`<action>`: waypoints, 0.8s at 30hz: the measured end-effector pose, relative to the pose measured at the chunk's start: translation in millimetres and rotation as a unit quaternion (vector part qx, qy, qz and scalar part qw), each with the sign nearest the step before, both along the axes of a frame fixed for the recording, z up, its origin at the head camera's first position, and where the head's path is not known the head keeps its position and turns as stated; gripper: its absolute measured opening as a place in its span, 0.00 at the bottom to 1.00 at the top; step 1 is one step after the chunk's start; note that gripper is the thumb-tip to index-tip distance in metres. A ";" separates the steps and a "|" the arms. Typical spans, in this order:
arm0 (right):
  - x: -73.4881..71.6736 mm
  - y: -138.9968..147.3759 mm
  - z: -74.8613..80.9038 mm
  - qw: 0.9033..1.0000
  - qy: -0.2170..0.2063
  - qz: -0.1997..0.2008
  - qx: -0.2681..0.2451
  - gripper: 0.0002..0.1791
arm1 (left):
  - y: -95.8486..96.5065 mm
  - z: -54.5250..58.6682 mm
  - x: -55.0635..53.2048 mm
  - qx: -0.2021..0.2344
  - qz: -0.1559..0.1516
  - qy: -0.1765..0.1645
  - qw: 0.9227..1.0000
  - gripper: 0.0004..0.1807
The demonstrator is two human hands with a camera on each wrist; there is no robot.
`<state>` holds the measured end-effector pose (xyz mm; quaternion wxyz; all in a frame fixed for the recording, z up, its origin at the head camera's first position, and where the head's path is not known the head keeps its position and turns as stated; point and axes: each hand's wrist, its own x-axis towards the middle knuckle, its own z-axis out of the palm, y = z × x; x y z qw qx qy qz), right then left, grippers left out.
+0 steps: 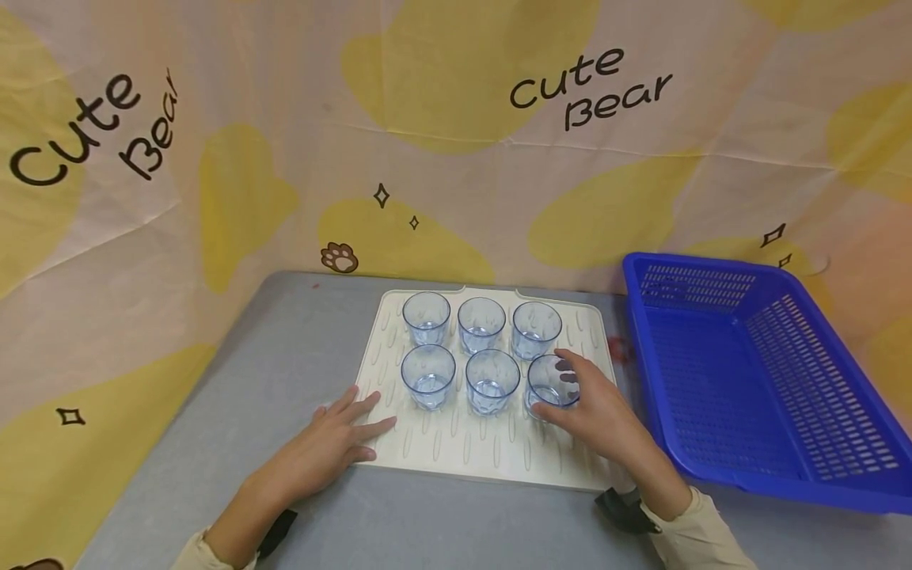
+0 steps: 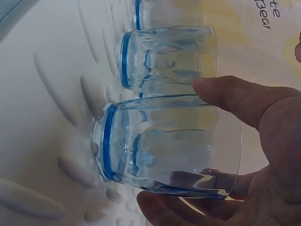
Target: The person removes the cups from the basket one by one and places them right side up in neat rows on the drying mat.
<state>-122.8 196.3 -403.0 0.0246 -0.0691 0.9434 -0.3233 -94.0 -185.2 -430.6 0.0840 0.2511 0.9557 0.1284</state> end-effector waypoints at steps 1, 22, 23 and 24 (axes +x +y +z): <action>0.1 0.2 -0.4 1.000 -0.001 -0.001 -0.001 0.47 | 0.0 -0.2 -0.1 -0.003 0.000 0.000 1.000 0.26; 4.5 -1.2 1.2 1.000 -0.026 -0.011 -0.006 0.53 | -1.6 1.3 1.2 -0.008 -0.017 0.021 1.000 0.26; 5.2 -1.0 0.9 1.000 -0.022 -0.011 -0.007 0.54 | -1.5 1.2 1.3 -0.005 -0.019 0.023 1.000 0.26; 5.9 -0.7 0.8 1.000 -0.015 -0.008 -0.008 0.54 | -1.4 1.1 1.6 -0.002 -0.021 0.026 0.999 0.26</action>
